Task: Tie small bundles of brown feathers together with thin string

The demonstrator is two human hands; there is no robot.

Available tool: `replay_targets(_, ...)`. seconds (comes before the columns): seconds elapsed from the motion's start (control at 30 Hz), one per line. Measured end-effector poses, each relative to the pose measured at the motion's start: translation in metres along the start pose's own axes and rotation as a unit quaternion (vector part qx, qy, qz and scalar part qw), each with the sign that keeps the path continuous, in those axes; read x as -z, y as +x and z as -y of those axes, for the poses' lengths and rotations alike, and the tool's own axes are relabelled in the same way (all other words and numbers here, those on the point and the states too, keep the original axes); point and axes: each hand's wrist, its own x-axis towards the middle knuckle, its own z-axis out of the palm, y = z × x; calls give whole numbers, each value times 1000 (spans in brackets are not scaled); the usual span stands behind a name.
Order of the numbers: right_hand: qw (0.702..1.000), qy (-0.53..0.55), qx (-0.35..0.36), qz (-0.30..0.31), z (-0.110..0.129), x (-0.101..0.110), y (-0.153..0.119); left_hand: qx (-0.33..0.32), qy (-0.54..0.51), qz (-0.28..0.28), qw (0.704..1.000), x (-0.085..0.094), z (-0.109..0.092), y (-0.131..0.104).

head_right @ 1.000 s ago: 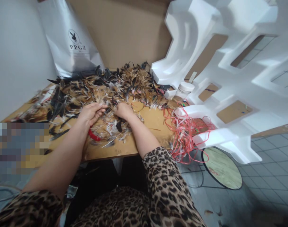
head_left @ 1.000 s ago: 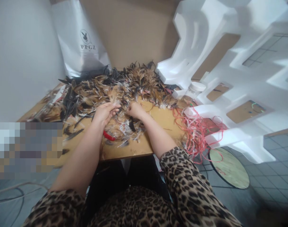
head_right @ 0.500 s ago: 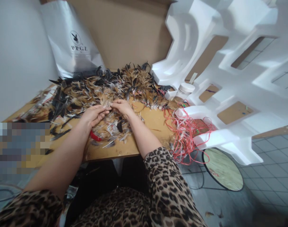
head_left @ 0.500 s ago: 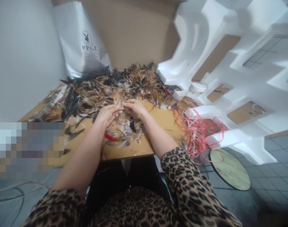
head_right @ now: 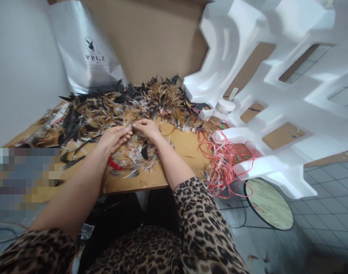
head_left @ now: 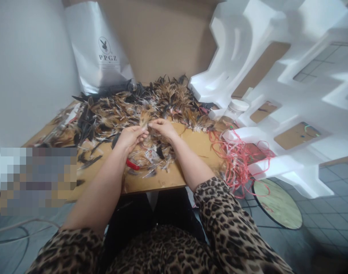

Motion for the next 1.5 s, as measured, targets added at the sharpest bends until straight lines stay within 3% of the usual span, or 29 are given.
replay_targets(0.13,981,-180,31,-67,-5,15,7,-3,-37,-31,999,4,-1,4)
replay_targets(0.3,926,-373,40,-39,-12,18,7,6,-53,-46,998,5,1,6)
replay_targets(0.4,896,-442,22,-38,-13,12,2,6,-53,-42,998,5,2,6)
replay_targets(0.47,892,-451,21,-33,-13,10,1,3,-55,-39,998,5,2,5)
replay_targets(0.57,928,-369,36,-28,-14,10,3,1,-58,-39,998,5,2,6)
replay_targets(0.67,982,-183,12,-37,-11,12,6,3,-63,-41,997,6,2,6)
replay_targets(0.73,997,-53,-31,-35,-6,11,6,7,-68,-41,997,5,1,6)
replay_targets(0.83,992,94,-84,-7,1,8,2,14,-70,-39,997,4,0,5)
replay_targets(0.97,975,186,-113,35,5,7,0,24,-73,-35,996,3,-2,4)
replay_targets(1.1,965,233,-112,52,6,7,1,39,-73,-21,996,3,-1,3)
replay_targets(1.27,962,256,-97,6,10,6,0,76,-77,27,994,3,-2,2)
replay_targets(1.5,959,279,-56,-2,12,5,0,136,-115,88,980,5,-3,0)
